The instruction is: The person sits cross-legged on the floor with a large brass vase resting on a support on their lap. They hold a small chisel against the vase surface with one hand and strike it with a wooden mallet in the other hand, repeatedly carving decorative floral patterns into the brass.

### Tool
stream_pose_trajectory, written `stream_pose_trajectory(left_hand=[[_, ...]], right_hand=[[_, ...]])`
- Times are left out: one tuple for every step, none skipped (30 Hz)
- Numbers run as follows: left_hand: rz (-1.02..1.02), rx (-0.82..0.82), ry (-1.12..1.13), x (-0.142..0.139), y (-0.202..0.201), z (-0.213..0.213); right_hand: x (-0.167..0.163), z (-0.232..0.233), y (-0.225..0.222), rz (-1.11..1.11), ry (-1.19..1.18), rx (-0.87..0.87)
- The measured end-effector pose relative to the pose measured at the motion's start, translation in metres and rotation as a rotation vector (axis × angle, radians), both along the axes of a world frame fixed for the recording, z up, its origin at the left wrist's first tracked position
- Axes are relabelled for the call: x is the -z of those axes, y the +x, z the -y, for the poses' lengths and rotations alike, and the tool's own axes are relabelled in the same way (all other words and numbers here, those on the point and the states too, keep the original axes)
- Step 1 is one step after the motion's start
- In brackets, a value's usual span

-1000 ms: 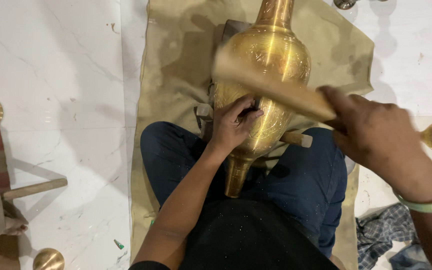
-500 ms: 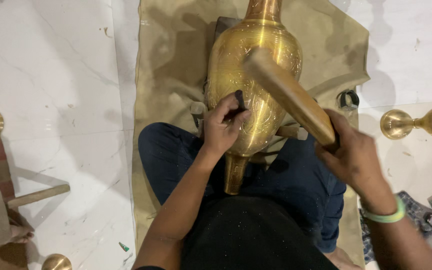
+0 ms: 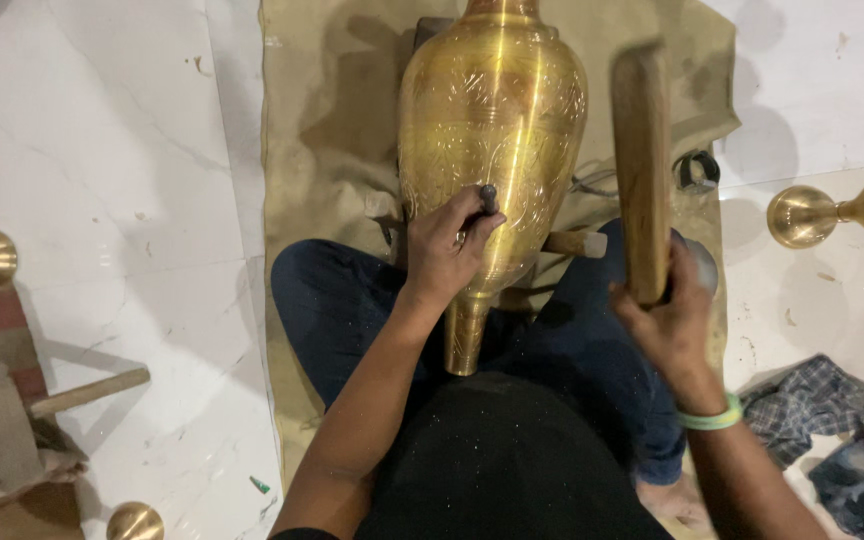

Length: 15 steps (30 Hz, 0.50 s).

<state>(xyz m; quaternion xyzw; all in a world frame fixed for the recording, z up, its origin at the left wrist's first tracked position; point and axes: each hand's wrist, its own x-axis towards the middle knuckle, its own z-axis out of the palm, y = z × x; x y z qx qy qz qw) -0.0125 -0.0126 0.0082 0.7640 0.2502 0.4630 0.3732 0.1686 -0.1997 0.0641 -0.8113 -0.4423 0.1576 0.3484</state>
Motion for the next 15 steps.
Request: stream_pose_trajectory(left_hand=[[0.011,-0.002,0.003,0.0,0.0,0.0],[0.025,-0.005,0.008,-0.001,0.001,0.0],[0.038,-0.01,0.012,-0.001,0.001,0.0],[0.037,-0.016,0.009,0.0,0.001,0.0],[0.04,-0.018,0.009,0.0,0.001,0.0],[0.04,-0.02,0.0,0.001,0.002,0.001],[0.04,-0.023,-0.01,0.002,0.002,0.002],[0.041,-0.027,-0.014,0.003,0.002,0.002],[0.044,-0.028,-0.018,0.004,0.002,0.002],[0.027,-0.021,-0.035,0.004,0.003,0.002],[0.011,-0.015,-0.048,0.005,0.003,0.001],[-0.006,-0.013,-0.057,0.004,0.003,0.001],[0.005,-0.016,-0.026,0.004,0.002,0.0],[0.017,-0.018,0.003,0.004,0.001,-0.001],[0.03,-0.025,0.032,0.004,0.0,-0.001]], right_hand=[[-0.012,-0.004,0.007,0.134,-0.023,-0.032],[-0.025,-0.008,0.015,0.269,-0.043,-0.066],[-0.04,-0.01,0.024,0.352,-0.067,-0.124],[-0.053,-0.016,0.03,0.438,-0.087,-0.177],[-0.06,-0.025,0.032,0.359,-0.003,-0.204],[-0.07,-0.031,0.033,0.277,0.072,-0.233],[-0.077,-0.037,0.032,0.19,0.145,-0.264],[-0.083,-0.046,0.033,0.223,0.088,-0.333],[-0.09,-0.054,0.033,0.258,0.032,-0.4],[-0.097,-0.058,0.032,0.293,-0.029,-0.464],[-0.103,-0.061,0.031,0.446,-0.164,-0.494],[-0.11,-0.063,0.03,0.598,-0.296,-0.523],[-0.114,-0.064,0.027,0.746,-0.435,-0.547],[-0.116,-0.066,0.024,0.656,-0.303,-0.546],[-0.117,-0.066,0.021,0.566,-0.171,-0.545]])
